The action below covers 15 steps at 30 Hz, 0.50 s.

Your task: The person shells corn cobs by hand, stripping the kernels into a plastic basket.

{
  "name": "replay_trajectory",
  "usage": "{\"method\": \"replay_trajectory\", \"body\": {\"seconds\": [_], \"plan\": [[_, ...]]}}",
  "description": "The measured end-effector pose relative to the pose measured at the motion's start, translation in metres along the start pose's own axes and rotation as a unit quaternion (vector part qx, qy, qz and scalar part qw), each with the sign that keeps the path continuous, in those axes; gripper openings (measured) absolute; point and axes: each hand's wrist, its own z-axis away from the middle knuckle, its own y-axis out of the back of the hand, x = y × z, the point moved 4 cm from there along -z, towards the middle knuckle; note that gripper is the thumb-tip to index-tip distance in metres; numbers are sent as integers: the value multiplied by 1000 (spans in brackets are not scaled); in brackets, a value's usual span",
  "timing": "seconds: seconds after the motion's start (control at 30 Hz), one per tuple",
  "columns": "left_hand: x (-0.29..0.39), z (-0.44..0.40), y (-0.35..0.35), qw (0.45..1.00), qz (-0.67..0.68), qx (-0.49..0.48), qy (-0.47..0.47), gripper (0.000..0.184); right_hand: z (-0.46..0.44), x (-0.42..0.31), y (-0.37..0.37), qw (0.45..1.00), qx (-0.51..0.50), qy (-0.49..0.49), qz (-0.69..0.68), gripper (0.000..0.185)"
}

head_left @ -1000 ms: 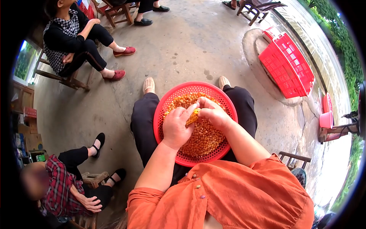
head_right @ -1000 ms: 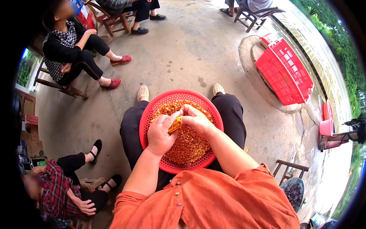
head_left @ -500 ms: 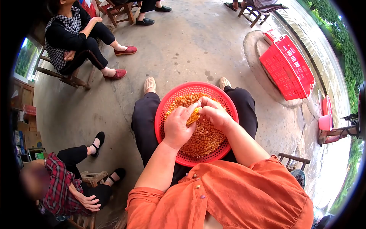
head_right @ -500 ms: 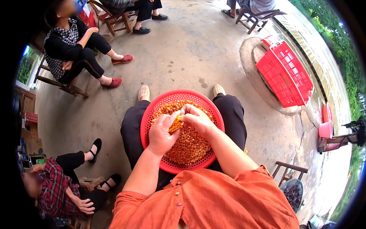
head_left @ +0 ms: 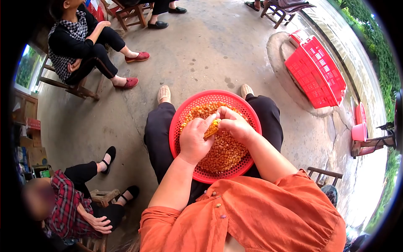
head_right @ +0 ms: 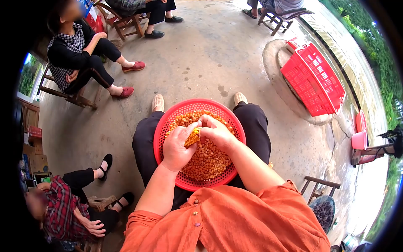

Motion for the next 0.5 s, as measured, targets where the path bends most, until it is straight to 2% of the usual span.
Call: {"method": "replay_trajectory", "body": {"seconds": [0.27,0.33,0.5], "plan": [[1,-1,1,1000,3,16,-4,62,0,2,2,1000,-1,-1,-6,20],[1,-1,1,1000,5,15,-3,61,-1,4,3,1000,-15,-11,-6,27],[1,-1,0,1000,7,6,10,61,-3,7,2,1000,-4,5,-8,24]]}}
